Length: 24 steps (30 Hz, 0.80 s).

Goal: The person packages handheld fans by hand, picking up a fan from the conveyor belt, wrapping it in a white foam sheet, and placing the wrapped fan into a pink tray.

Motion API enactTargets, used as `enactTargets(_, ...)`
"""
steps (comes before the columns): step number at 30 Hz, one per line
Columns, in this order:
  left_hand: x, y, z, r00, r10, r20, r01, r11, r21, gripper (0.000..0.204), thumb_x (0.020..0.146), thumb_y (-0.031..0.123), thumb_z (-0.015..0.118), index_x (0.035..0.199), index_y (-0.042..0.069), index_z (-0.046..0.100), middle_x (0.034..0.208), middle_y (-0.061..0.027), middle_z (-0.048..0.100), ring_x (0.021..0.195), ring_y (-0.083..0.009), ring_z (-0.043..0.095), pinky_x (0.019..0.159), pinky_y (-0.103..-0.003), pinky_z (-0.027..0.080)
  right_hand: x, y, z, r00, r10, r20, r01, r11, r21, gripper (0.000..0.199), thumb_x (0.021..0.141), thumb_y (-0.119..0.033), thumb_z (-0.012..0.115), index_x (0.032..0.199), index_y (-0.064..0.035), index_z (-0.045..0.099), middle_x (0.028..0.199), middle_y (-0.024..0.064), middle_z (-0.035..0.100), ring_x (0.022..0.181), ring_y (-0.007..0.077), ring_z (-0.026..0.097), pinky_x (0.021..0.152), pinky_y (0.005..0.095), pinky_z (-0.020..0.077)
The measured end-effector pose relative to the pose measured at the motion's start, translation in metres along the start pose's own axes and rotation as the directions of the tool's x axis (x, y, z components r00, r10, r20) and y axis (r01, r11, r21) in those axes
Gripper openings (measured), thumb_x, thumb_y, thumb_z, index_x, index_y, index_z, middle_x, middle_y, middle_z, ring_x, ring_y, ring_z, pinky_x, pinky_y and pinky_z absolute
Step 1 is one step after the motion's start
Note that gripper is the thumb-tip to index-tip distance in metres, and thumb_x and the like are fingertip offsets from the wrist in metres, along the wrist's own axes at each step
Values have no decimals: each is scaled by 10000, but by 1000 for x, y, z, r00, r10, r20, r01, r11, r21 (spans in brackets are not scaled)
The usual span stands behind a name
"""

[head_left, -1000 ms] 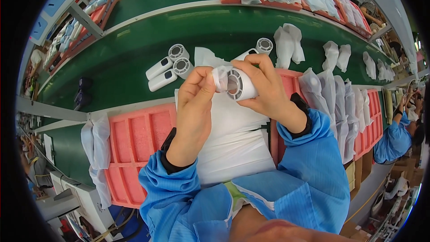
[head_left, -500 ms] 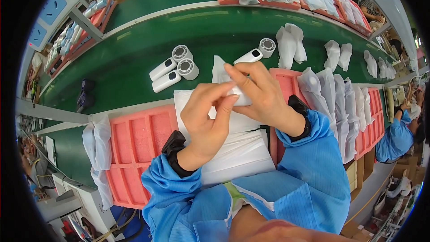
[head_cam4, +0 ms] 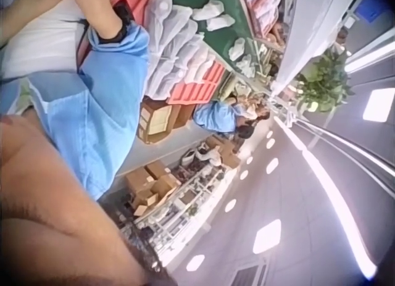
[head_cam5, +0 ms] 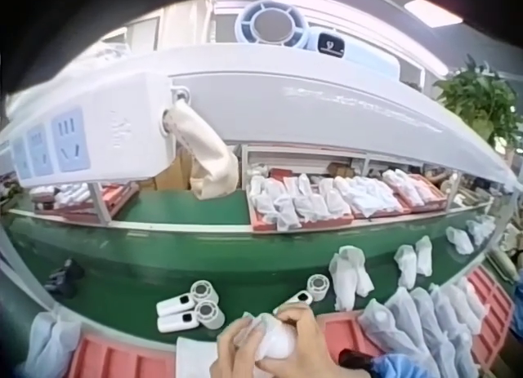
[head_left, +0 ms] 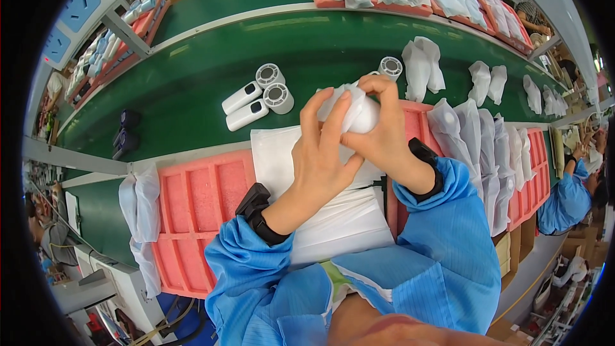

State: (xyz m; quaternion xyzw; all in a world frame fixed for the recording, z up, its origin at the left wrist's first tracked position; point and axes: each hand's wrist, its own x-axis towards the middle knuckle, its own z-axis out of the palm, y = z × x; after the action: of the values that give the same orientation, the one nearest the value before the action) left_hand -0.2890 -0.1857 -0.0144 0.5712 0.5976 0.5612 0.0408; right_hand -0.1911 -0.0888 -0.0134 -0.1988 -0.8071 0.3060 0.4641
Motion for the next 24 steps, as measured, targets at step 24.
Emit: enactTargets(24, 12, -1, -22, 938, 99, -333, -164, 971, -171, 335, 682, 126, 848, 954, 79, 657, 1166, -99, 514, 1099, -257, 497, 894, -361, 415, -1, 5, -5, 970, -16, 242, 100, 936, -338, 435, 690, -63, 750, 1019, 42, 486, 838, 223, 607, 822, 430, 616, 644, 448, 493)
